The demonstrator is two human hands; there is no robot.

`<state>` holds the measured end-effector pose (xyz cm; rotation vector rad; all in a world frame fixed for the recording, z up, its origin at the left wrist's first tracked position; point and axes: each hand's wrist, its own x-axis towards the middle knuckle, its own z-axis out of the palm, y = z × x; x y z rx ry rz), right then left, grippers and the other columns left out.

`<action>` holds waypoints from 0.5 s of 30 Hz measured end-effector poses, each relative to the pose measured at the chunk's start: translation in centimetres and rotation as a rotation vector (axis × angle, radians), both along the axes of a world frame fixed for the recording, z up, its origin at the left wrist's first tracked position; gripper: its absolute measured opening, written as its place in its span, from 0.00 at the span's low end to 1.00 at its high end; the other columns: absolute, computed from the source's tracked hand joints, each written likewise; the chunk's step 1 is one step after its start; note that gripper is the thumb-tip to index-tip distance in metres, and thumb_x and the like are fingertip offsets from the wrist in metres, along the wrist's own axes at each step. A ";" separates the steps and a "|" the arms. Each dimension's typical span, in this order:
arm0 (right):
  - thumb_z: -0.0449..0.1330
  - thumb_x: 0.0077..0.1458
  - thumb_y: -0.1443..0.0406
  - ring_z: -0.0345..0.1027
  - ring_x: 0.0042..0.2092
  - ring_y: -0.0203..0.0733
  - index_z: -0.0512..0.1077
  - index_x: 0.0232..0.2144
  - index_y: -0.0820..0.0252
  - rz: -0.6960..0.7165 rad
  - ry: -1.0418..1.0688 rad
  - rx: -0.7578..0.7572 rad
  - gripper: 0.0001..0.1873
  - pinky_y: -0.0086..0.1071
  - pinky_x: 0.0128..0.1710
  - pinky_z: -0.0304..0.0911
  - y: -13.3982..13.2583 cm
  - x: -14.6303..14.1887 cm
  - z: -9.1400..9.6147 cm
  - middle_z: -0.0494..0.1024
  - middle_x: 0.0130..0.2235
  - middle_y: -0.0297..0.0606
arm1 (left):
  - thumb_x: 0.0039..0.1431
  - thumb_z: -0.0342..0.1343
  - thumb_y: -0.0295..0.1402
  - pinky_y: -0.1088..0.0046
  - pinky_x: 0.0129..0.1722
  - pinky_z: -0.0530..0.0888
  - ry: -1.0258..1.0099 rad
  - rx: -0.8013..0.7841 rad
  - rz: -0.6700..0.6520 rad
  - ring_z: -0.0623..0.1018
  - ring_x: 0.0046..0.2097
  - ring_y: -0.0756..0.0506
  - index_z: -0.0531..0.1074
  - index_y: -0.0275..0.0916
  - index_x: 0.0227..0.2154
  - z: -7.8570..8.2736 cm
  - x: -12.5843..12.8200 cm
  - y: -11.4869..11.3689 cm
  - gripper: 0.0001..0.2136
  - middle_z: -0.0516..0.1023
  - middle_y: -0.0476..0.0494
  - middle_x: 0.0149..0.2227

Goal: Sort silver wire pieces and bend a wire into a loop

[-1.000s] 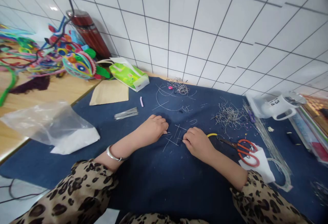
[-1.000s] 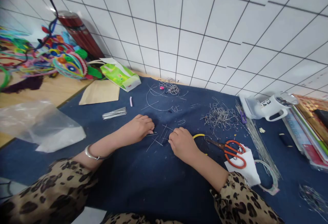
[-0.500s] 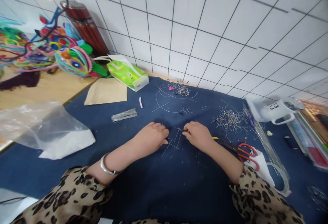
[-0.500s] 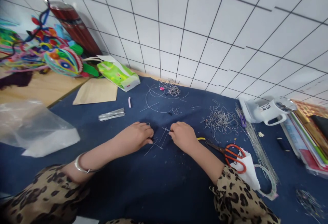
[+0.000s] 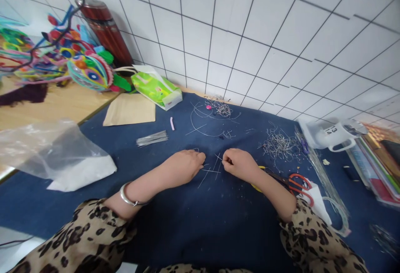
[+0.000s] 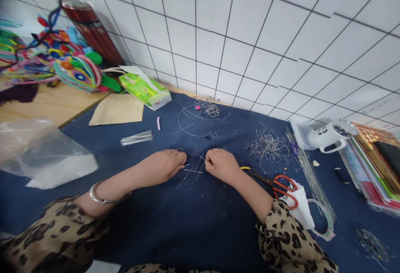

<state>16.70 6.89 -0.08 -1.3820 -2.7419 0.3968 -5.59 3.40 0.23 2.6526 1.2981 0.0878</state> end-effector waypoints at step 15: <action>0.55 0.51 0.69 0.63 0.33 0.36 0.66 0.26 0.59 -0.038 -0.045 0.042 0.03 0.28 0.31 0.52 -0.3 1.4 1.7 0.70 0.28 0.34 | 0.59 0.49 0.37 0.65 0.43 0.67 -0.160 -0.039 -0.001 0.69 0.39 0.44 0.65 0.37 0.33 -0.2 2.1 -0.9 0.08 0.69 0.42 0.35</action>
